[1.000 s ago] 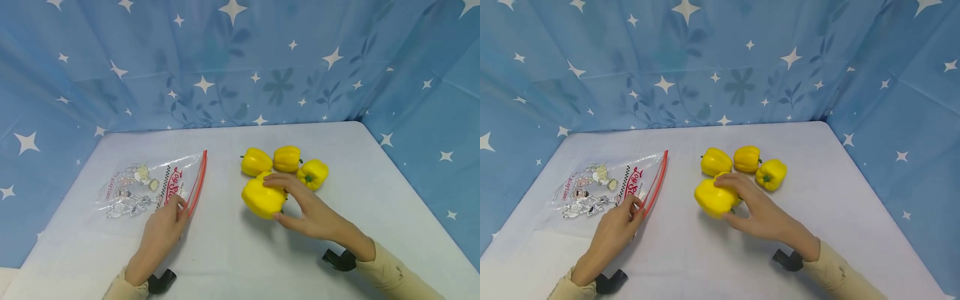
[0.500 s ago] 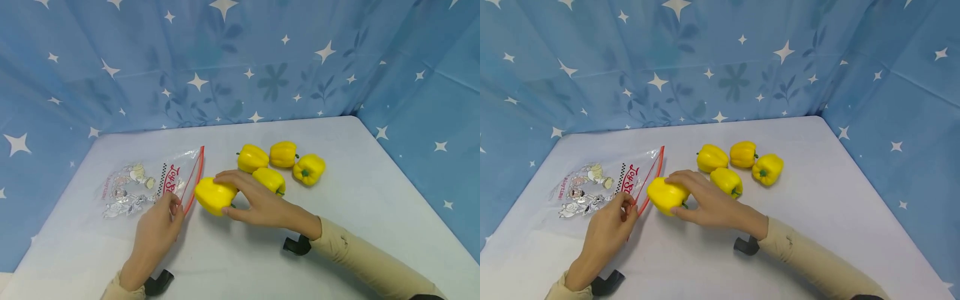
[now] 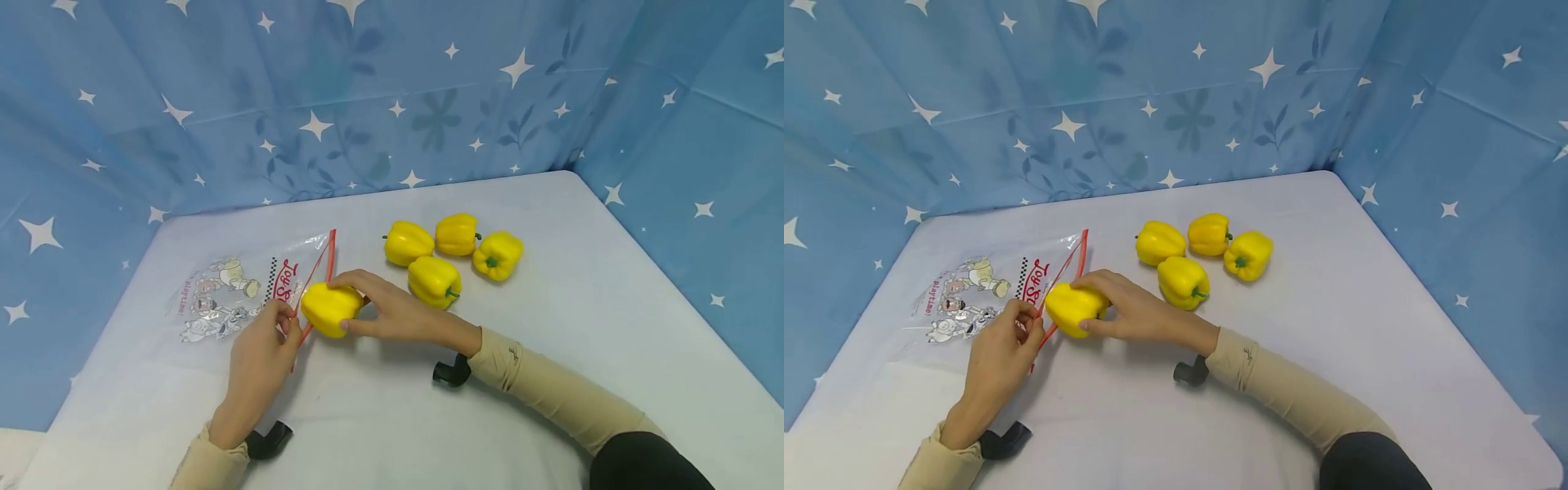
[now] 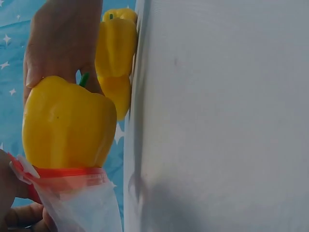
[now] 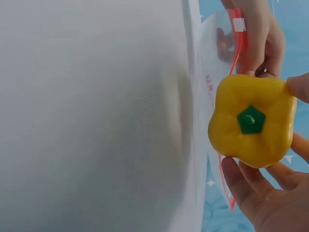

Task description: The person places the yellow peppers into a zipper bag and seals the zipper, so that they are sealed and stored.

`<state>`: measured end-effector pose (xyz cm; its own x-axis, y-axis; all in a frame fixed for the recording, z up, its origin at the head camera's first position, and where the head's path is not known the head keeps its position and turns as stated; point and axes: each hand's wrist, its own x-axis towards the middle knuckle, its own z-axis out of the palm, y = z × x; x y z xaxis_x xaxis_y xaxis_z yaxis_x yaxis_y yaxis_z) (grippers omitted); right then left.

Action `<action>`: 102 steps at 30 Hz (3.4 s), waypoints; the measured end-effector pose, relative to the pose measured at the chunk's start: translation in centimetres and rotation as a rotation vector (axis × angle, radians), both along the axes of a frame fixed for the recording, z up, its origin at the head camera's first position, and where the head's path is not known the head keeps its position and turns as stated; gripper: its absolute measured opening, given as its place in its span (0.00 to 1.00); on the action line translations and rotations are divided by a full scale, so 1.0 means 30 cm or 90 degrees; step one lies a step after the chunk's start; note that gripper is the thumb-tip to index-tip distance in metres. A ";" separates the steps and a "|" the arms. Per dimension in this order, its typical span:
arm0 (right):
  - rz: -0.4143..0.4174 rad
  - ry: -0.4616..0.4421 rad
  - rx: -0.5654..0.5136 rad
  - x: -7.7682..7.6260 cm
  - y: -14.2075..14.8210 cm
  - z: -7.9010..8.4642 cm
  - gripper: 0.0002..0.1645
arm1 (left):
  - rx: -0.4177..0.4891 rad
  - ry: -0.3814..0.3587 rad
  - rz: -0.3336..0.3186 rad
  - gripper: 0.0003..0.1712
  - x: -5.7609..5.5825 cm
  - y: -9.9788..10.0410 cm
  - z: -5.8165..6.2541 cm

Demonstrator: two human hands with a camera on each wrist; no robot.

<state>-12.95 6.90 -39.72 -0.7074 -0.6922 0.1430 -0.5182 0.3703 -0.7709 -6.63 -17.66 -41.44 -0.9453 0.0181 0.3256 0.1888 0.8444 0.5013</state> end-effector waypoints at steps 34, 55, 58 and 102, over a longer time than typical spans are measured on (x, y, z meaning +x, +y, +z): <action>-0.099 -0.061 -0.089 -0.053 -0.103 -0.042 0.36 | 0.072 0.043 -0.009 0.10 0.015 0.025 -0.002; -0.068 -0.135 -0.120 0.001 -0.131 -0.069 0.40 | 0.189 0.081 -0.050 0.15 0.013 0.020 -0.021; -0.048 -0.132 -0.114 0.005 -0.133 -0.074 0.41 | 0.196 0.084 -0.049 0.15 0.011 0.019 -0.023; -0.094 0.161 0.127 -0.051 0.251 0.141 0.32 | 0.210 0.103 -0.040 0.11 -0.002 0.014 -0.036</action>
